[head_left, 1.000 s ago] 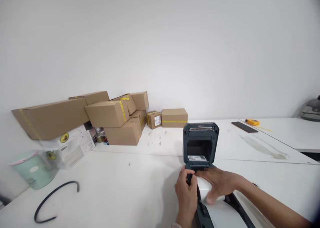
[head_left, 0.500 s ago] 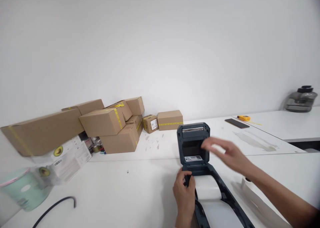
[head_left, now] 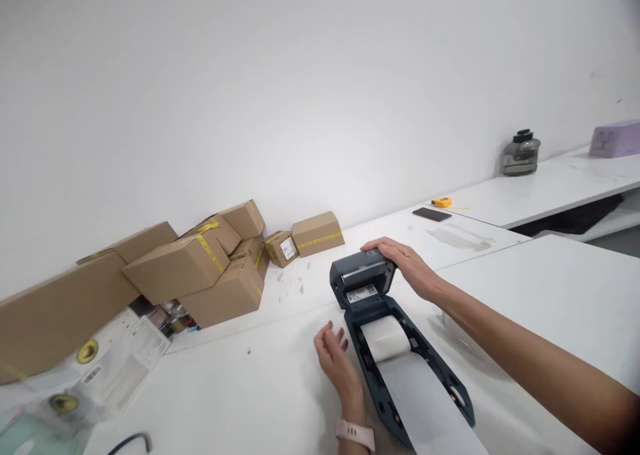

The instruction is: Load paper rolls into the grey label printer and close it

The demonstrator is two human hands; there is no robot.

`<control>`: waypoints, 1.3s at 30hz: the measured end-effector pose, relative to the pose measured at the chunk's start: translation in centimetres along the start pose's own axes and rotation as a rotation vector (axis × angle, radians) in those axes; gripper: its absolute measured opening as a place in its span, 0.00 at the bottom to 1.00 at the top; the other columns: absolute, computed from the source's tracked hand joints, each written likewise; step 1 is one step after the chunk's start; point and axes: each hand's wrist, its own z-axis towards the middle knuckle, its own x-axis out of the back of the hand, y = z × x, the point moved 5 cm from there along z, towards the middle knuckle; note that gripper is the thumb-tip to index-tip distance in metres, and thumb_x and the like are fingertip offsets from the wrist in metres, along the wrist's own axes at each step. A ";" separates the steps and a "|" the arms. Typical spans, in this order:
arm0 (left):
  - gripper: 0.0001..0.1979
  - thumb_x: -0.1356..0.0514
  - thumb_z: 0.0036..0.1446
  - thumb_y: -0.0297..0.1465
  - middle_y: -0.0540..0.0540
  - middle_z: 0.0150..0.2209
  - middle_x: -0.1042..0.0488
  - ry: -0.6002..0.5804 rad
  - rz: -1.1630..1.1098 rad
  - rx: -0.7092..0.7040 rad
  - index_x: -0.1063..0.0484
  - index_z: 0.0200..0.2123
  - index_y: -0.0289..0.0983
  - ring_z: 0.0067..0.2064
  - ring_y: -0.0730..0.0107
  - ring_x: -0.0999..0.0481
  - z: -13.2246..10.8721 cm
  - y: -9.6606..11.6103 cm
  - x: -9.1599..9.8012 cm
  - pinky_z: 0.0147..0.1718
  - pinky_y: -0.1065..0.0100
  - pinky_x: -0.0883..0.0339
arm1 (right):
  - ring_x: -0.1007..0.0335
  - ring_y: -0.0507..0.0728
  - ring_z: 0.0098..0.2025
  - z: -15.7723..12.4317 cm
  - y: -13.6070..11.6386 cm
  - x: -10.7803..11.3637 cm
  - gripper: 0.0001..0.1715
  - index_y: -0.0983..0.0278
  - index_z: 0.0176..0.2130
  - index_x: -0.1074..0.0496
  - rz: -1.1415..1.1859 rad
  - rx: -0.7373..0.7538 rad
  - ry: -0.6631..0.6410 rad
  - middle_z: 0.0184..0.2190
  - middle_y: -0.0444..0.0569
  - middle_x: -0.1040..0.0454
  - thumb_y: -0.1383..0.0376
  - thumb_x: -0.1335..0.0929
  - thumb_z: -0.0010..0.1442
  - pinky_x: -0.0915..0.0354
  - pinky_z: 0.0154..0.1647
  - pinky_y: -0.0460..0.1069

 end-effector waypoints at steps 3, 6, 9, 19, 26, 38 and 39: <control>0.20 0.49 0.63 0.44 0.38 0.59 0.32 0.164 -0.063 -0.062 0.35 0.51 0.38 0.54 0.60 0.24 -0.4 2.0 1.9 0.50 0.60 0.28 | 0.38 0.66 0.63 -6.0 0.8 0.6 0.21 0.54 0.50 0.25 0.045 0.006 -0.104 0.58 0.46 0.28 0.52 0.39 0.65 0.44 0.64 0.62; 0.18 0.45 0.61 0.43 0.41 0.59 0.30 0.178 -0.072 -0.115 0.31 0.48 0.39 0.61 0.57 0.30 -2.8 4.1 3.3 0.57 0.58 0.34 | 0.44 0.67 0.67 -12.0 2.9 0.4 0.21 0.52 0.47 0.22 0.013 0.008 -0.162 0.56 0.47 0.26 0.52 0.41 0.69 0.51 0.68 0.65; 0.20 0.43 0.60 0.43 0.47 0.65 0.36 -0.082 0.069 -0.038 0.30 0.53 0.44 0.68 0.57 0.42 -6.8 4.3 2.6 0.65 0.60 0.45 | 0.48 0.67 0.69 -16.3 5.2 0.0 0.19 0.50 0.48 0.23 -0.007 -0.059 -0.091 0.57 0.48 0.27 0.51 0.39 0.68 0.51 0.69 0.67; 0.41 0.43 0.58 0.49 0.40 0.70 0.47 -0.254 0.081 0.273 0.56 0.69 0.43 0.67 0.54 0.39 -11.6 0.2 0.8 0.53 0.67 0.30 | 0.45 0.67 0.68 -19.1 8.2 -1.4 0.39 0.49 0.69 0.50 0.318 -0.483 0.014 0.71 0.47 0.47 0.44 0.40 0.64 0.40 0.65 0.63; 0.44 0.41 0.54 0.48 0.36 0.68 0.44 -0.192 0.118 0.193 0.56 0.69 0.42 0.65 0.49 0.37 -11.5 -1.4 1.2 0.53 0.63 0.30 | 0.58 0.68 0.72 -20.2 10.7 -1.7 0.45 0.48 0.69 0.52 0.345 -0.616 0.134 0.73 0.46 0.57 0.41 0.36 0.59 0.40 0.64 0.64; 0.35 0.42 0.57 0.48 0.36 0.65 0.39 -0.123 0.112 0.065 0.43 0.63 0.37 0.63 0.51 0.36 -11.8 -0.4 0.4 0.53 0.63 0.33 | 0.50 0.70 0.70 -20.2 11.7 -1.3 0.47 0.47 0.71 0.57 0.360 -0.561 0.055 0.70 0.52 0.46 0.41 0.37 0.61 0.41 0.63 0.67; 0.35 0.43 0.58 0.48 0.36 0.66 0.40 -0.130 0.120 0.061 0.43 0.63 0.37 0.64 0.52 0.37 -11.8 0.0 0.6 0.54 0.63 0.34 | 0.52 0.69 0.71 -20.2 11.3 -1.3 0.45 0.47 0.70 0.56 0.347 -0.552 0.039 0.71 0.51 0.47 0.42 0.37 0.61 0.43 0.64 0.67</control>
